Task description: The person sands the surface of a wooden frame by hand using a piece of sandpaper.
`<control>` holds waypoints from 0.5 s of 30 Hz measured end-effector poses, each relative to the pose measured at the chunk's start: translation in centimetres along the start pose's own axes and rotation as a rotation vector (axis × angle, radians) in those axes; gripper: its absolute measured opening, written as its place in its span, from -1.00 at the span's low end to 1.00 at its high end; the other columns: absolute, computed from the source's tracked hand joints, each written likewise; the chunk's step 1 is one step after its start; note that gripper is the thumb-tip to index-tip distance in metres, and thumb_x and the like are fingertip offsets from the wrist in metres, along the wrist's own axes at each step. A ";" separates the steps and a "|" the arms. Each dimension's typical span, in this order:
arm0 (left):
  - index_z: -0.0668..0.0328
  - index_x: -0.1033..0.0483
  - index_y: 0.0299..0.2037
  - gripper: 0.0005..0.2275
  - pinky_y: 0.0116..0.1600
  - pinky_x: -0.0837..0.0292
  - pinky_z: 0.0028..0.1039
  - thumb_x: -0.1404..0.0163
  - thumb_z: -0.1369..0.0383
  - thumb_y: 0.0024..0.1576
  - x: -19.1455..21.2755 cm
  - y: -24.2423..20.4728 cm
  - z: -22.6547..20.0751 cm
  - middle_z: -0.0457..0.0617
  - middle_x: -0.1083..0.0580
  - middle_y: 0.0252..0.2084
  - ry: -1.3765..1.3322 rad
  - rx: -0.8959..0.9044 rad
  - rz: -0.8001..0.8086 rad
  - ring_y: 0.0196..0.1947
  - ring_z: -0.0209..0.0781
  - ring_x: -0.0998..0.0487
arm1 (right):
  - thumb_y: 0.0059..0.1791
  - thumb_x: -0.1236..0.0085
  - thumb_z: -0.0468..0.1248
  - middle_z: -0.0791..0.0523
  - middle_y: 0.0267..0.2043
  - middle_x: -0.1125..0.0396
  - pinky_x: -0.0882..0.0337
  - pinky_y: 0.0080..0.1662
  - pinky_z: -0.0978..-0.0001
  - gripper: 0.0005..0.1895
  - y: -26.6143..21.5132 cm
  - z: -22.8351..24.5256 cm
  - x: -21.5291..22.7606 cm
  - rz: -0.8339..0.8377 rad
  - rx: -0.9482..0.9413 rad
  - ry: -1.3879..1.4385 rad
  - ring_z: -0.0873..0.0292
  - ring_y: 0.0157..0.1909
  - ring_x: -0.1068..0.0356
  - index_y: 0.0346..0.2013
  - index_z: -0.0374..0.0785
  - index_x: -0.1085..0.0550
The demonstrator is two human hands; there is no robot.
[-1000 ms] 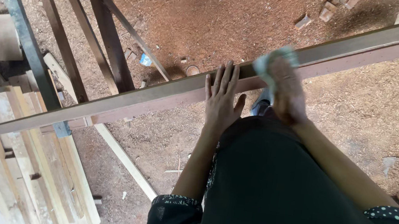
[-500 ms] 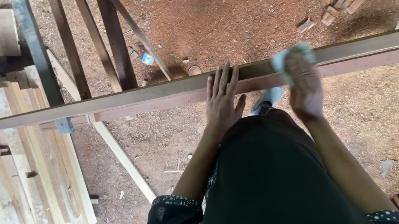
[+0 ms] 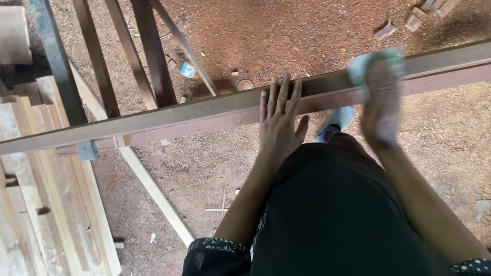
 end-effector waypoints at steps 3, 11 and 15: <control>-0.02 0.09 0.55 -0.20 0.62 0.28 0.01 -0.11 0.18 0.11 0.0 0.3 0.1 0.08 0.08 0.61 -0.006 0.006 0.016 0.61 0.15 0.15 | 0.22 0.31 -0.42 -0.08 0.54 -0.05 -0.09 0.55 0.06 -0.53 -1.1 0.3 -1.3 0.233 0.181 -0.327 -0.03 0.61 -0.01 0.46 -0.33 -0.20; -0.01 0.10 0.57 -0.20 0.64 0.23 -0.05 -0.10 0.19 0.15 0.1 -0.3 1.3 0.02 0.07 0.62 -0.038 -0.054 0.011 0.62 0.13 0.13 | 0.25 0.26 -0.38 -0.16 0.52 -0.09 -0.14 0.53 0.04 -0.55 -0.3 -0.7 -1.4 -0.002 0.219 -0.565 -0.08 0.58 -0.05 0.45 -0.44 -0.15; -0.02 0.11 0.56 -0.18 0.63 0.22 -0.07 -0.13 0.18 0.13 0.3 -0.1 1.8 0.01 0.06 0.62 -0.044 -0.091 0.043 0.62 0.08 0.12 | 0.22 0.22 -0.41 -0.16 0.46 -0.18 -0.13 0.53 0.04 -0.57 -1.0 -0.3 -1.8 0.080 0.234 -0.698 -0.08 0.56 -0.10 0.40 -0.45 -0.25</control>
Point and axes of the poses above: each hand's wrist, its own y-axis towards the middle knuckle, its own x-axis out of the back of the hand, z = x × y, the point moved 2 cm from there along y, towards the middle knuckle
